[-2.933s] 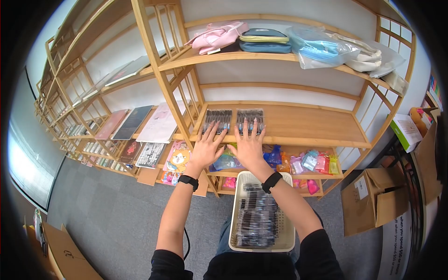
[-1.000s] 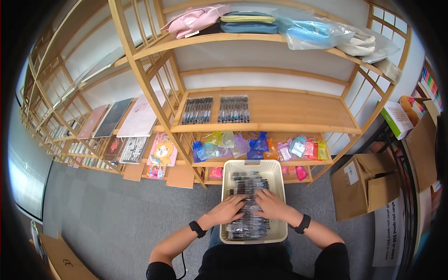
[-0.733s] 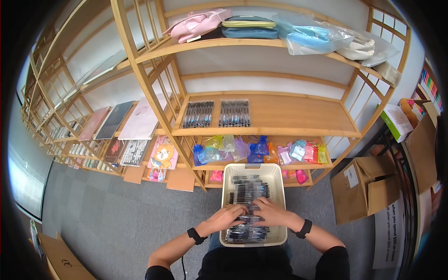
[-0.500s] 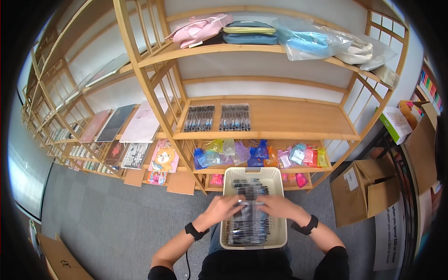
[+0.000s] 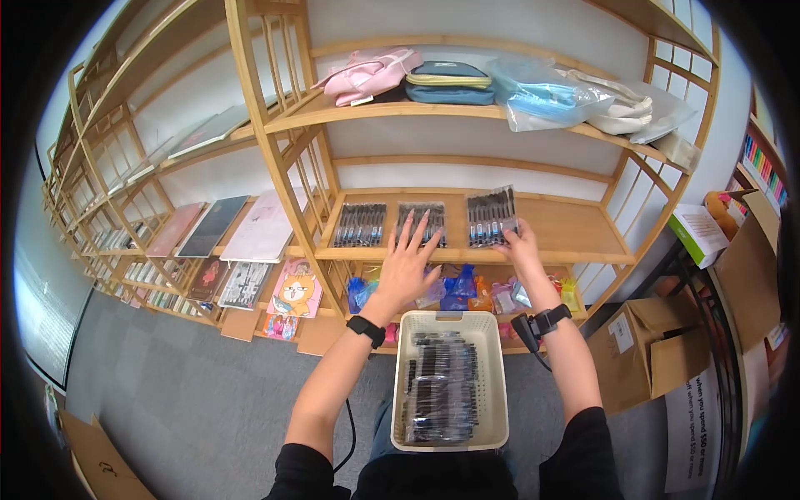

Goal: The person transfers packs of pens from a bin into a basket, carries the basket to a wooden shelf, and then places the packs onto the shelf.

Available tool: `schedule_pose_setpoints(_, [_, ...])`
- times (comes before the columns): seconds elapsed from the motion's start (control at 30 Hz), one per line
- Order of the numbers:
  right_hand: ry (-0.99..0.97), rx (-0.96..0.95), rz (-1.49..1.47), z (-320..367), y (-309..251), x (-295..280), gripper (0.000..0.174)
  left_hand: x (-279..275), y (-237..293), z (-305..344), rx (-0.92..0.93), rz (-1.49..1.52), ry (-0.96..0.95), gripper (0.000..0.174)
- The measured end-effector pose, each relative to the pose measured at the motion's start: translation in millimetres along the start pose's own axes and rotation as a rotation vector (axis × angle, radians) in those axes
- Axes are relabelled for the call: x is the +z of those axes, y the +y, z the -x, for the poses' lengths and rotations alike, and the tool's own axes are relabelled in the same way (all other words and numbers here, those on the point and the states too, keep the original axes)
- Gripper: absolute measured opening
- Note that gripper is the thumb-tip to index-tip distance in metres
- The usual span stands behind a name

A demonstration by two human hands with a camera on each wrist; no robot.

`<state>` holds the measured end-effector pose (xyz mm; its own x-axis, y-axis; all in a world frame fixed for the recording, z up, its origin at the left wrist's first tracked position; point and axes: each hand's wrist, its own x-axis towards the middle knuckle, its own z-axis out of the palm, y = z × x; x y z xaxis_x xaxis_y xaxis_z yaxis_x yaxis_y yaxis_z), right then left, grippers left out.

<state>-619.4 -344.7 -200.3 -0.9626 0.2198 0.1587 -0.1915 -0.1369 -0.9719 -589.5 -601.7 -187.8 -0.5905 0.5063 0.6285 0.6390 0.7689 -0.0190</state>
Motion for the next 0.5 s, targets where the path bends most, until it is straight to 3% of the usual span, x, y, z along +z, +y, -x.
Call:
schedule_pose_setpoints(0.17, [0.057, -0.063, 0.177, -10, 1, 10, 0.049, 21, -12, -1, -0.025, -0.031, -0.098, 0.068])
schedule_pose_setpoints(0.23, [0.043, -0.221, 0.834, -3, -10, 15, 0.055, 22, -12, 0, -0.032, -0.037, -0.094, 0.068])
schedule_pose_setpoints(0.27, [0.086, -0.373, 0.880, -1, -6, 17, 0.058, 22, -12, 0, -0.027, -0.038, -0.088, 0.067])
schedule_pose_setpoints(0.3, [0.085, -0.371, 0.877, 1, -6, 19, 0.058, 21, -12, 0, -0.021, -0.041, -0.079, 0.067])
schedule_pose_setpoints(0.37, [0.109, -0.749, 1.209, 6, -6, 21, 0.053, 20, -11, 0, -0.024, -0.047, -0.088, 0.067])
schedule_pose_setpoints(0.5, [-0.121, -0.720, 1.319, 9, -3, 27, 0.049, 21, -12, 0, -0.023, -0.032, -0.067, 0.067])
